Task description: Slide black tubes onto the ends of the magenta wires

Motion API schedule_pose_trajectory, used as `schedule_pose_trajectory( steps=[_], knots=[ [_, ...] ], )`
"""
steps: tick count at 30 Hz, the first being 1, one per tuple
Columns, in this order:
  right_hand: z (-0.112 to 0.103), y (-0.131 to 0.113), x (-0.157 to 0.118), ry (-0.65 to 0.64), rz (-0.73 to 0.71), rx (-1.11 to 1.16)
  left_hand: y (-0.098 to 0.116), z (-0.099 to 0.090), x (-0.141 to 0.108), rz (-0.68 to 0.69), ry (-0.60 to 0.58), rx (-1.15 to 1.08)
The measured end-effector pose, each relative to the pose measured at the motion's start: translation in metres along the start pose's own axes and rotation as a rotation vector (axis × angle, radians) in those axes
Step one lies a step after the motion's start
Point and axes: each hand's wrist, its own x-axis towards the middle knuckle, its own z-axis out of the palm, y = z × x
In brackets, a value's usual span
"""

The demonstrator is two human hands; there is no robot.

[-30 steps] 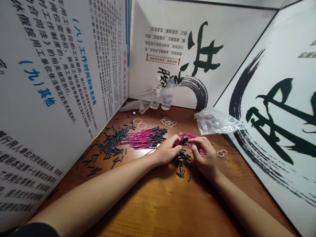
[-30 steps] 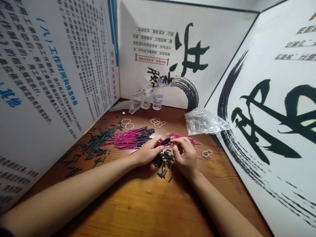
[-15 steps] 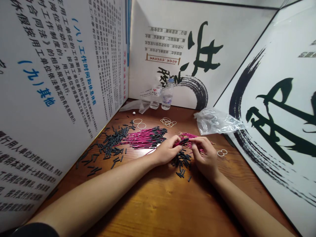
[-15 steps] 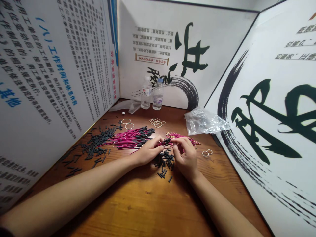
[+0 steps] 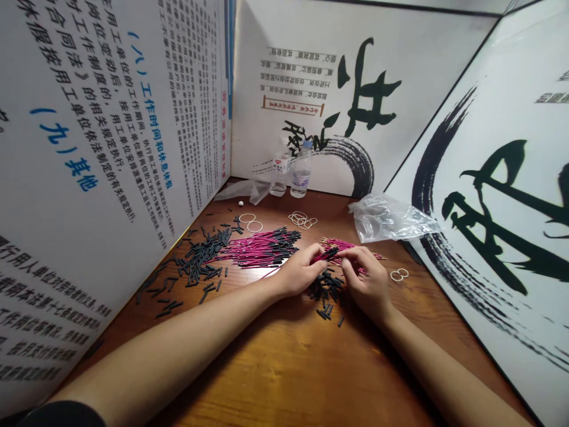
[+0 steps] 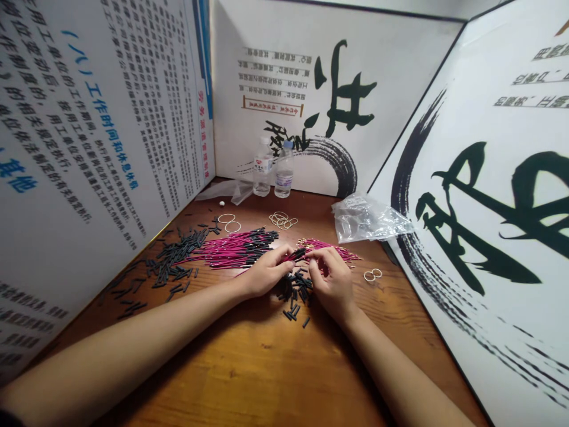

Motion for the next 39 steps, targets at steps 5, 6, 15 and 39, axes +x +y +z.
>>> schedule_pose_trajectory(
  steps=[5, 6, 15, 39],
  knots=[
    [0.002, 0.001, 0.000, -0.042, -0.013, 0.042, 0.000, -0.001, 0.001, 0.022, 0.001, -0.039],
    [0.002, 0.002, 0.000, -0.046, -0.013, 0.044, 0.001, -0.001, 0.001, 0.022, 0.001, -0.040],
    [0.005, 0.010, -0.002, -0.048, 0.016, 0.047, 0.002, 0.001, 0.000, 0.028, 0.000, -0.042],
    [0.008, 0.012, -0.004, -0.043, 0.116, 0.038, 0.002, 0.001, 0.000, 0.013, 0.019, 0.022]
  ],
)
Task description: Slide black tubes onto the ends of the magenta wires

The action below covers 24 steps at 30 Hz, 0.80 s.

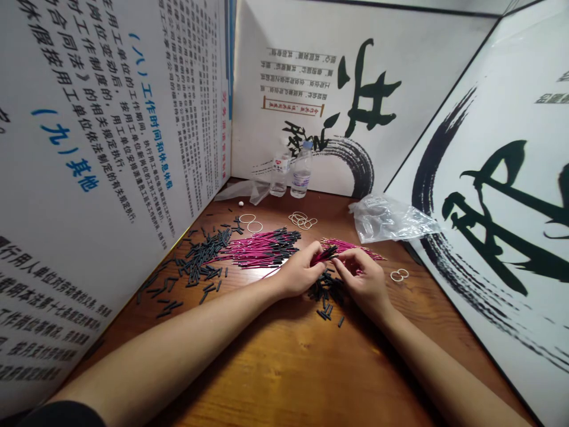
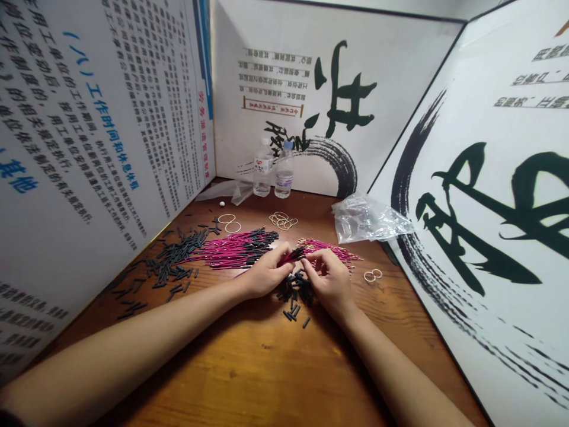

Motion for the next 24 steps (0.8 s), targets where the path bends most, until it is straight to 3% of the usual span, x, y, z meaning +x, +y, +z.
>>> schedule_pose_trajectory(
  steps=[12, 24],
  knots=[
    [-0.0026, -0.0088, 0.0016, 0.010, -0.110, -0.028, 0.0028, -0.0009, 0.0015, -0.007, -0.026, -0.030],
    [-0.0024, -0.0074, 0.0022, -0.015, -0.095, -0.003, 0.0011, -0.0018, 0.0005, 0.002, -0.044, 0.022]
  ],
)
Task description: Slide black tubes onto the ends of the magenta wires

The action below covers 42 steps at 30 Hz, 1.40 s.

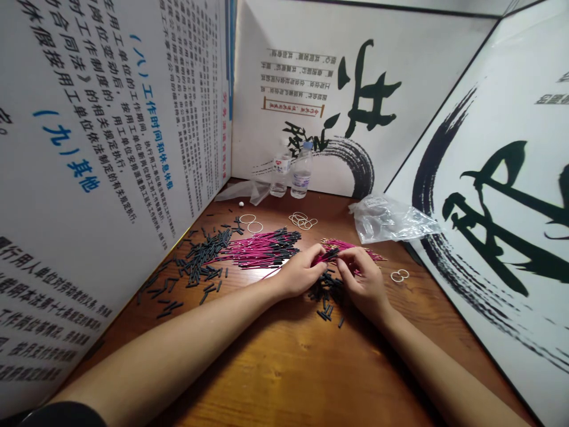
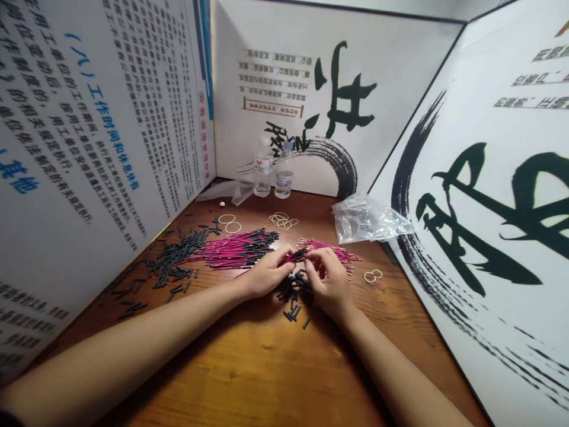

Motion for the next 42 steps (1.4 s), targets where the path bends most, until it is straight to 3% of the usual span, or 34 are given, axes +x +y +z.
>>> schedule_pose_trajectory(
  steps=[12, 18, 24, 28, 31, 35, 42],
  knots=[
    [-0.002, 0.004, -0.002, -0.010, 0.082, 0.012, -0.001, 0.001, 0.000, 0.034, 0.027, 0.002],
    [-0.002, 0.007, -0.001, -0.253, 0.029, -0.200, 0.002, -0.001, 0.001, 0.020, 0.149, -0.039],
    [-0.001, 0.006, -0.001, -0.356, -0.017, -0.391, 0.006, -0.002, 0.001, -0.037, 0.198, -0.060],
    [-0.007, 0.006, 0.001, -0.304, -0.012, -0.371, 0.005, -0.002, 0.001, -0.036, 0.189, -0.066],
    [-0.013, 0.007, 0.003, -0.220, 0.121, -0.408, 0.005, -0.002, 0.001, -0.030, 0.186, -0.073],
    [-0.016, 0.008, 0.004, -0.218, 0.239, -0.460, 0.004, -0.002, 0.002, -0.005, 0.164, -0.080],
    [-0.012, 0.005, 0.000, -0.250, 0.149, -0.298, 0.004, -0.003, 0.002, -0.004, 0.160, -0.096]
  ],
)
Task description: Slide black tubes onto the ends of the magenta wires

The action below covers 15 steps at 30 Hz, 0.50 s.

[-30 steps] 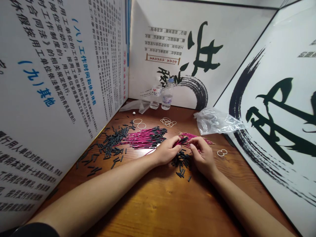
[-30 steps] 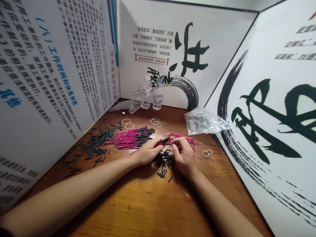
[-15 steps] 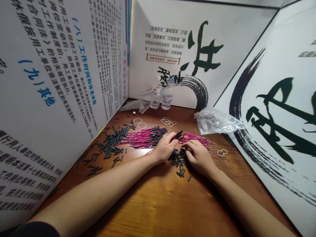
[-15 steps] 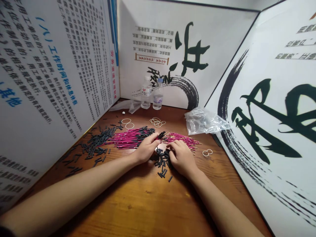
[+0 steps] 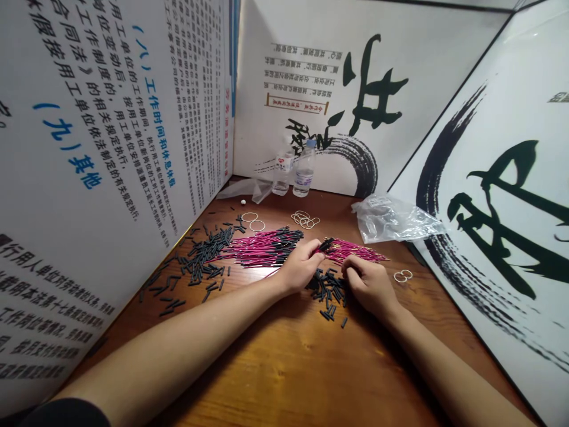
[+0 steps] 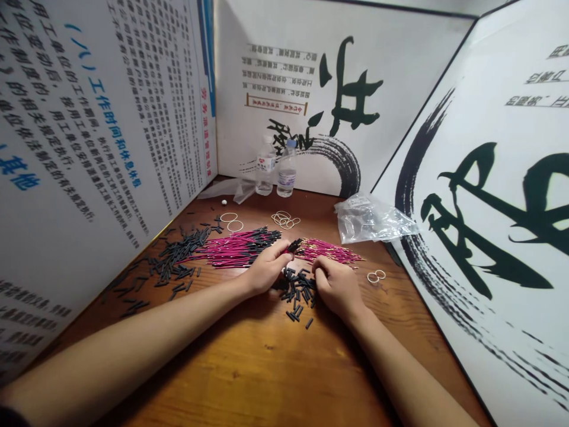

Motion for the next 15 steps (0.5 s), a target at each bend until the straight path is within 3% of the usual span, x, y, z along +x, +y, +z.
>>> schedule_pose_trajectory(
  steps=[7, 15],
  knots=[
    [0.0003, -0.0020, -0.0014, -0.017, -0.144, 0.158, -0.0019, -0.0005, -0.0001, -0.028, 0.000, -0.023],
    [-0.0017, -0.0010, -0.0032, -0.063, -0.270, 0.128, -0.0038, -0.0001, -0.0007, -0.081, -0.016, -0.018]
  ],
)
